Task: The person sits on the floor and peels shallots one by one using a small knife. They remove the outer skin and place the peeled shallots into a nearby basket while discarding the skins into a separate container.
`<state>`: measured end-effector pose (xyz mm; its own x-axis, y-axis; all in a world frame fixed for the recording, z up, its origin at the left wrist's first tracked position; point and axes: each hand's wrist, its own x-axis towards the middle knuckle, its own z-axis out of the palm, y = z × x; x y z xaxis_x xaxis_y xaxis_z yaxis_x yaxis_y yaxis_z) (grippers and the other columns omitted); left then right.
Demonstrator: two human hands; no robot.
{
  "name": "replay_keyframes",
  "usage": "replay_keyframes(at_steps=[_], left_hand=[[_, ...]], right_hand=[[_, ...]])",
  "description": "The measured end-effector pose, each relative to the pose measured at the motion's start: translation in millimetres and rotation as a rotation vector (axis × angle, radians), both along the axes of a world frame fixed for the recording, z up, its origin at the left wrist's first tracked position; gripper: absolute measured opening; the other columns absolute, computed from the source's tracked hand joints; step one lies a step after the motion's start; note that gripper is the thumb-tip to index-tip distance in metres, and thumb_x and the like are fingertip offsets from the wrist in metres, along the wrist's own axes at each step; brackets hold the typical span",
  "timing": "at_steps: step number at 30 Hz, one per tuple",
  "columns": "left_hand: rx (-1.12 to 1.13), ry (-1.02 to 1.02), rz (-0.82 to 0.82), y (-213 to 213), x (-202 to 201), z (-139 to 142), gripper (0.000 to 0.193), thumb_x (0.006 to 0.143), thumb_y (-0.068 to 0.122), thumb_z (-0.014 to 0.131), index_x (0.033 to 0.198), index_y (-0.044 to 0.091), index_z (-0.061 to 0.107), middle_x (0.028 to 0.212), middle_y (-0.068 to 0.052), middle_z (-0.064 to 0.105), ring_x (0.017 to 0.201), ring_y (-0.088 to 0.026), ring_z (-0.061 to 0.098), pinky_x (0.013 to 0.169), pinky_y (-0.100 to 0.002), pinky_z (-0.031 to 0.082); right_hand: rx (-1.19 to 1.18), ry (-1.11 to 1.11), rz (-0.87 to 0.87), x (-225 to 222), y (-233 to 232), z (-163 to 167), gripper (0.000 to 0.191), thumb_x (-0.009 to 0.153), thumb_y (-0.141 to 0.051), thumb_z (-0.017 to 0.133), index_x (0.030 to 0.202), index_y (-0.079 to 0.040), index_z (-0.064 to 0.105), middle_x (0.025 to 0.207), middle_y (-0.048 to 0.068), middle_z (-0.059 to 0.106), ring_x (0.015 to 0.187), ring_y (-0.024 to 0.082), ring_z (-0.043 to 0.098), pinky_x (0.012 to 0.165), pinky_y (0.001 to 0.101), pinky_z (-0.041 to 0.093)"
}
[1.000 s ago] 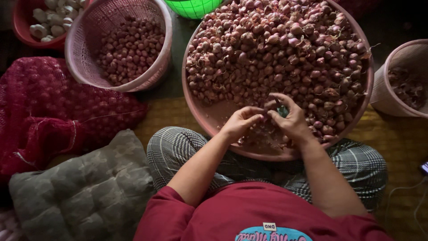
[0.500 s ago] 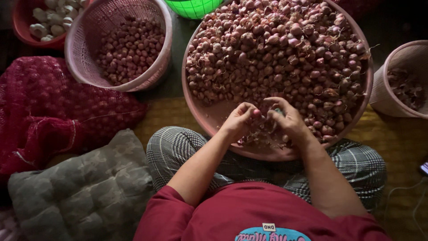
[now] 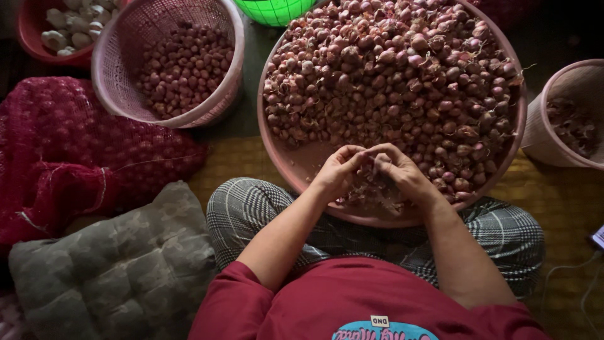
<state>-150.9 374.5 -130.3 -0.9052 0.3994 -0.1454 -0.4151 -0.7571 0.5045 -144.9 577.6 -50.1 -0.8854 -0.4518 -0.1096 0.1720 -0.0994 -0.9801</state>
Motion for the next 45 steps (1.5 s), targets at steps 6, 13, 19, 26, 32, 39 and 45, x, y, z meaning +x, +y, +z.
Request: replay_keyframes(at_steps=[6,13,19,26,32,39,45], left_hand=[[-0.081,-0.005,0.041,-2,-1,3,0.024,0.099,0.007,0.071,0.121,0.001,0.064,0.112,-0.011,0.072,0.105,-0.019,0.069,0.092,-0.032,0.057],[-0.104,-0.069,0.042,-4,-2,7,0.024,0.097,0.010,0.072,0.118,0.001,0.065,0.113,-0.010,0.073,0.103,-0.018,0.070,0.089,-0.032,0.058],[-0.137,-0.014,0.030,-6,-5,-1,0.017,0.098,0.011,0.072,0.112,0.005,0.065,0.110,-0.009,0.073,0.099,-0.017,0.069,0.081,-0.030,0.056],[-0.085,0.054,-0.021,-8,-3,-8,0.018,0.103,0.014,0.071,0.111,-0.001,0.066,0.107,-0.011,0.072,0.095,-0.017,0.067,0.081,-0.029,0.056],[-0.165,0.016,-0.016,-8,-2,0,0.016,0.101,0.013,0.069,0.111,0.002,0.065,0.104,-0.009,0.072,0.093,-0.017,0.068,0.079,-0.029,0.057],[-0.211,-0.121,-0.001,-15,-8,22,0.012,0.097,0.015,0.069,0.099,0.007,0.061,0.091,-0.010,0.071,0.077,-0.020,0.069,0.063,-0.032,0.056],[-0.955,0.315,0.376,-56,-37,34,0.007,0.099,0.010,0.072,0.100,0.006,0.067,0.091,-0.008,0.069,0.079,-0.020,0.063,0.068,-0.036,0.053]], right_hand=[[0.024,-0.066,0.029,-2,3,5,0.039,0.101,-0.010,0.052,0.140,-0.012,0.056,0.094,-0.001,0.060,0.085,0.007,0.057,0.077,0.0237,0.050],[0.161,0.015,-0.064,-4,-2,7,0.032,0.100,-0.008,0.051,0.130,-0.006,0.062,0.107,-0.003,0.067,0.097,0.006,0.060,0.086,0.0236,0.051],[0.114,-0.055,-0.006,-2,5,12,0.041,0.098,-0.008,0.051,0.139,-0.009,0.057,0.098,0.000,0.065,0.088,0.010,0.059,0.082,0.0257,0.050],[0.163,-0.035,-0.021,-5,3,10,0.035,0.101,-0.010,0.052,0.134,-0.004,0.063,0.112,0.003,0.069,0.101,0.011,0.061,0.089,0.0262,0.051],[0.119,-0.097,-0.006,-1,4,17,0.036,0.100,-0.009,0.053,0.135,-0.004,0.062,0.118,0.005,0.070,0.106,0.012,0.063,0.094,0.0277,0.051],[0.341,-0.166,-0.143,-3,3,27,0.040,0.102,-0.017,0.051,0.139,-0.011,0.064,0.095,0.005,0.066,0.086,0.013,0.060,0.075,0.0296,0.049],[0.297,-0.068,-0.205,-9,8,12,0.038,0.104,-0.019,0.052,0.138,-0.007,0.063,0.086,0.003,0.064,0.079,0.012,0.060,0.073,0.0249,0.050]])
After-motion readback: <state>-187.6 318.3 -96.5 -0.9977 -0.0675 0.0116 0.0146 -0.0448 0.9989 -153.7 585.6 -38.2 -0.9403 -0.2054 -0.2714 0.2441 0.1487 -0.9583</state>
